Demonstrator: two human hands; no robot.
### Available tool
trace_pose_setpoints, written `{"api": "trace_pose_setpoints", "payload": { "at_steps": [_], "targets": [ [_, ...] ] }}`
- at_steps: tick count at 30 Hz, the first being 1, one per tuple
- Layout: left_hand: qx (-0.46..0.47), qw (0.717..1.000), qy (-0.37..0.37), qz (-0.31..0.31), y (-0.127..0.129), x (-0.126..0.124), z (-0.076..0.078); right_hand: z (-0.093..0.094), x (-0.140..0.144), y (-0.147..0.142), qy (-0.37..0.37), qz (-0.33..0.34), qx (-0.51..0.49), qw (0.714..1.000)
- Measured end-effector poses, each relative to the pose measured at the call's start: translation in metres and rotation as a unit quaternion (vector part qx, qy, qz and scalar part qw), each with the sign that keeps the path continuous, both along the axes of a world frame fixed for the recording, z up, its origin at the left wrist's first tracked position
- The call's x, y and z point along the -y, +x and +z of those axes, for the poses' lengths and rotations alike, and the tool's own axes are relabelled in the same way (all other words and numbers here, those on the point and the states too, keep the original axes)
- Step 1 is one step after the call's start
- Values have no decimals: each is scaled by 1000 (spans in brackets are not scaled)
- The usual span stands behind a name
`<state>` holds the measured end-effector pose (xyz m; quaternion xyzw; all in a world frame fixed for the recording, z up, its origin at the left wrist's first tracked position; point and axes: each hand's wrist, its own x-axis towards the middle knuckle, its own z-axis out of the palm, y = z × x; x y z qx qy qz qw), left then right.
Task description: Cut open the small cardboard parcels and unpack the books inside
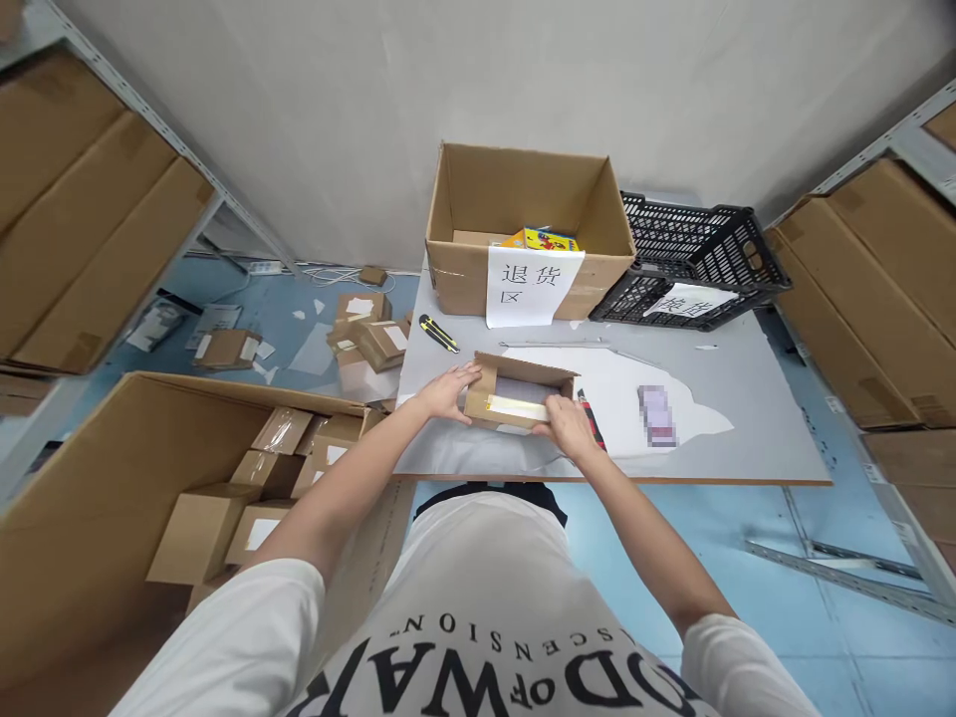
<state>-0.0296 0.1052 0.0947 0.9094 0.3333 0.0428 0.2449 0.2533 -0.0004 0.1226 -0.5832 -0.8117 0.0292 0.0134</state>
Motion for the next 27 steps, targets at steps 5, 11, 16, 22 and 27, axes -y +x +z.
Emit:
{"api": "trace_pose_setpoints", "payload": {
  "at_steps": [5, 11, 16, 22, 27],
  "targets": [
    [-10, 1000, -10, 21, 8, -3, -3, 0, 13, 10, 48, 39, 64, 996],
    [-19, 1000, -11, 13, 9, 2, -6, -41, 66, 15, 42, 86, 26, 995],
    [-56, 998, -21, -2, 9, 2, 6, -71, 79, 13, 2, 60, 17, 998],
    [-145, 989, 37, -11, 18, 3, 36, -75, 77, 13, -20, 69, 39, 997],
    [-125, 986, 109, 30, 63, 26, 52, -73, 82, 10, -7, 66, 52, 996]
  ]
}}
